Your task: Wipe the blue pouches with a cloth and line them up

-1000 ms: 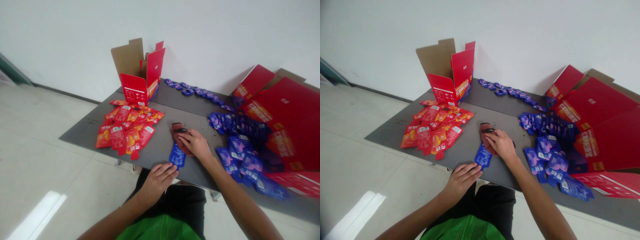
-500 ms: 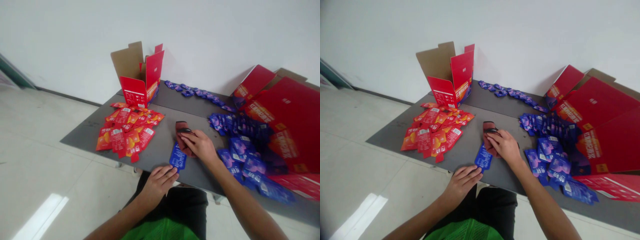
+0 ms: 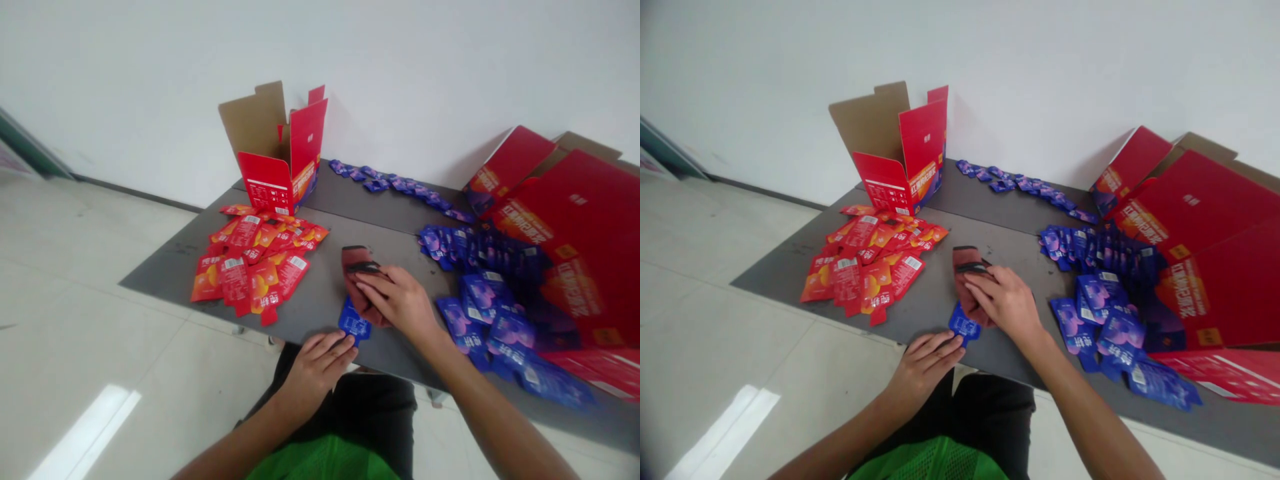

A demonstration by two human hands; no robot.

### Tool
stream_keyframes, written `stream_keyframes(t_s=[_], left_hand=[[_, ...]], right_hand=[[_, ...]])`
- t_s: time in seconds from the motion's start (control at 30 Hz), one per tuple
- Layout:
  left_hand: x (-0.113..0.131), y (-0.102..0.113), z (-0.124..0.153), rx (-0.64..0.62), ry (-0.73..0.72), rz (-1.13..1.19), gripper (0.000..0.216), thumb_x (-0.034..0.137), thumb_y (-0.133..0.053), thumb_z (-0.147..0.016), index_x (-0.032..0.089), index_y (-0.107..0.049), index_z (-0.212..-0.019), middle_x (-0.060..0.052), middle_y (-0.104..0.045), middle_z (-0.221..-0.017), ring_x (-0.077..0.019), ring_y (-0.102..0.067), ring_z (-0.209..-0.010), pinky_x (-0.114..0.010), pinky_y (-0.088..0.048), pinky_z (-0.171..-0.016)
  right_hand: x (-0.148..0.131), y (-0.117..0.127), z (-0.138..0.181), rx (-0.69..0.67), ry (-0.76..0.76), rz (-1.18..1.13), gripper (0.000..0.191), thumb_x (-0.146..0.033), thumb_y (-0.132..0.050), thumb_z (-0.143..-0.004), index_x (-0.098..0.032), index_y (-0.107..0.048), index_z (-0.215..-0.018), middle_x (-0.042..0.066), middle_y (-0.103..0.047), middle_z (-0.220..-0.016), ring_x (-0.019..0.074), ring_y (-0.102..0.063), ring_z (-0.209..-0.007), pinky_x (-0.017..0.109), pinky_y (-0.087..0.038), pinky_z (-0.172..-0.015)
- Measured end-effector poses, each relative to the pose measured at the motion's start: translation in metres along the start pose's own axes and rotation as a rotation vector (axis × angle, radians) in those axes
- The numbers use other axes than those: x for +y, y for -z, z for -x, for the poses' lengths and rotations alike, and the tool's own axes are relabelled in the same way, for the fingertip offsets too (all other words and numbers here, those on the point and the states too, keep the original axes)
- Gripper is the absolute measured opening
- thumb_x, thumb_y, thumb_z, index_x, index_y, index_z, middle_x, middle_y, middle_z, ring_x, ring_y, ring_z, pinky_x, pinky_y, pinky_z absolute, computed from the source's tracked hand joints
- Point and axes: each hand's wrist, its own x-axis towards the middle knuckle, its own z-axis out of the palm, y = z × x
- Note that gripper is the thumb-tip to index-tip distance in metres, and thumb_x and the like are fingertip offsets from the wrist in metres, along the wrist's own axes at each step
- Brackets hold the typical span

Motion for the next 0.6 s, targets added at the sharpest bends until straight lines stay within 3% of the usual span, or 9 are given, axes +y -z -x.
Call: stream_keyframes(t_s=[0.07, 0.13, 0.23, 0.37, 0.47, 0.6], left_hand=[[0.000, -0.003, 0.001, 0.005, 0.013, 0.020, 0.033, 0.019, -0.041, -0.110, 0.018, -0.070, -0.125, -0.006, -0.076, -0.124, -0.0215, -0.066, -0.121, -0.039, -0.049, -0.104], [0.000, -0.005, 0.003, 0.003, 0.019, 0.032, 0.032, 0.019, -0.042, -0.110, 0.018, -0.070, -0.125, -0.006, -0.077, -0.122, -0.0222, -0.066, -0.120, -0.040, -0.048, -0.104], [-0.002, -0.004, 0.004, -0.020, -0.011, 0.003, 0.034, 0.019, -0.040, -0.110, 0.018, -0.067, -0.131, -0.007, -0.073, -0.131, -0.0225, -0.063, -0.128, -0.040, -0.048, -0.105], [-0.003, -0.002, 0.003, -0.016, -0.025, -0.026, 0.037, 0.020, -0.037, -0.111, 0.018, -0.067, -0.132, -0.007, -0.071, -0.135, -0.0216, -0.062, -0.130, -0.039, -0.048, -0.104], [-0.002, -0.002, 0.002, -0.002, -0.017, -0.016, 0.038, 0.019, -0.035, -0.111, 0.018, -0.067, -0.131, -0.006, -0.073, -0.132, -0.0211, -0.062, -0.129, -0.039, -0.048, -0.104], [-0.003, -0.005, 0.003, 0.011, -0.005, -0.005, 0.037, 0.020, -0.037, -0.111, 0.018, -0.069, -0.129, -0.006, -0.076, -0.124, -0.0214, -0.065, -0.123, -0.039, -0.047, -0.105]], right_hand=[[-0.024, -0.003, 0.015, -0.088, 0.107, -0.058, 0.026, -0.037, -0.059, -0.103, -0.033, -0.076, -0.123, 0.006, -0.073, -0.107, 0.0215, -0.066, -0.097, 0.035, -0.054, -0.084], [-0.030, -0.013, 0.021, -0.156, 0.157, -0.096, 0.024, -0.037, -0.059, -0.103, -0.034, -0.078, -0.117, 0.004, -0.073, -0.101, 0.0195, -0.067, -0.092, 0.032, -0.054, -0.081], [-0.003, -0.024, 0.007, -0.147, 0.061, -0.038, 0.026, -0.037, -0.060, -0.103, -0.032, -0.076, -0.122, 0.005, -0.072, -0.103, 0.0194, -0.067, -0.095, 0.032, -0.054, -0.083], [0.024, -0.010, -0.015, -0.041, -0.056, 0.121, 0.026, -0.036, -0.061, -0.102, -0.029, -0.078, -0.121, 0.008, -0.072, -0.104, 0.0225, -0.066, -0.095, 0.035, -0.054, -0.084], [-0.001, 0.000, -0.001, -0.005, -0.006, 0.044, 0.029, -0.036, -0.058, -0.104, -0.030, -0.074, -0.127, 0.007, -0.072, -0.112, 0.0221, -0.065, -0.101, 0.034, -0.053, -0.088], [-0.022, -0.014, 0.022, -0.144, 0.105, -0.063, 0.025, -0.039, -0.058, -0.104, -0.035, -0.076, -0.120, 0.004, -0.072, -0.106, 0.0191, -0.066, -0.097, 0.031, -0.054, -0.085]])
